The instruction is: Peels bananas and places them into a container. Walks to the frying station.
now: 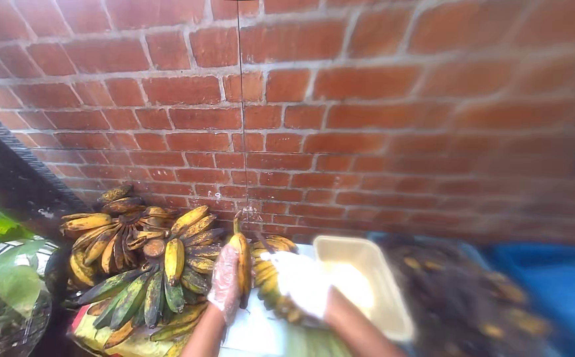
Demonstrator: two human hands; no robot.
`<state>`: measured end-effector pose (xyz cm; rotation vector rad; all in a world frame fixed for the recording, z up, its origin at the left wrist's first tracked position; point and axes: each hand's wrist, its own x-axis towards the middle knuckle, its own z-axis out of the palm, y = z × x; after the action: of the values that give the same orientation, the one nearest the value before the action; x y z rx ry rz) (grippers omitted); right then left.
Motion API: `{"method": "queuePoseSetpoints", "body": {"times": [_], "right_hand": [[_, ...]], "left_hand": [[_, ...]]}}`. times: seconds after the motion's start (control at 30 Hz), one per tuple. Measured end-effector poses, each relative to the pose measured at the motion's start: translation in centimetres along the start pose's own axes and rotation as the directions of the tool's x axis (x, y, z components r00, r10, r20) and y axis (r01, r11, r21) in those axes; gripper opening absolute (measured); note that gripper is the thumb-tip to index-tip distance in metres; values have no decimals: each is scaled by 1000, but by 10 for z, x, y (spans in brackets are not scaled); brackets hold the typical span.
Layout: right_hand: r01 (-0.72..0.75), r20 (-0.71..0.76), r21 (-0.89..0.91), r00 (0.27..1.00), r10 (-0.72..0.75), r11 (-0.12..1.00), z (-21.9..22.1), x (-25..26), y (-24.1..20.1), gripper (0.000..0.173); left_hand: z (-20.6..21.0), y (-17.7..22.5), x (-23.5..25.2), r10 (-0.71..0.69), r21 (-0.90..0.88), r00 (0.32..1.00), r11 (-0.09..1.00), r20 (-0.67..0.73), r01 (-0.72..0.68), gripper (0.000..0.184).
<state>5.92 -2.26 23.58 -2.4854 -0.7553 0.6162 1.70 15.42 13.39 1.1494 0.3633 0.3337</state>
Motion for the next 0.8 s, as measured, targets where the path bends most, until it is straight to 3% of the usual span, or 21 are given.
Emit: {"method": "queuePoseSetpoints", "body": {"times": [0.17, 0.3, 0.5, 0.6, 0.63, 0.7, 0.73, 0.8], "right_hand": [[60, 110, -136, 993, -45, 989, -1, -14, 11, 47], [28, -10, -85, 1000, -29, 996, 6, -21, 34, 39], [15, 89, -107, 996, -5, 994, -2, -47, 52, 29], [213, -24, -203, 975, -223, 956, 52, -51, 101, 23], [224, -4, -208, 973, -230, 952, 57, -63, 102, 27], [28, 323, -183, 946, 33, 983, 29, -96, 72, 38], [-10, 389, -172, 918, 77, 985, 29, -105, 77, 39], [-31, 349, -89, 935, 60, 996, 37, -117, 97, 37]], "left_hand": [[33, -5, -21, 192, 300, 978, 940, -81, -160, 47], [54, -15, -24, 254, 364, 963, 908, -90, -206, 46], [82, -26, -25, 288, 452, 952, 866, -106, -212, 49], [91, -29, -23, 293, 407, 950, 885, -111, -225, 46], [94, -28, -22, 283, 359, 953, 905, -108, -228, 45], [96, -27, -20, 252, 270, 964, 937, -91, -220, 46], [96, -27, -19, 225, 227, 971, 953, -87, -200, 45], [96, -25, -18, 128, 142, 989, 983, -77, -116, 46]]}}
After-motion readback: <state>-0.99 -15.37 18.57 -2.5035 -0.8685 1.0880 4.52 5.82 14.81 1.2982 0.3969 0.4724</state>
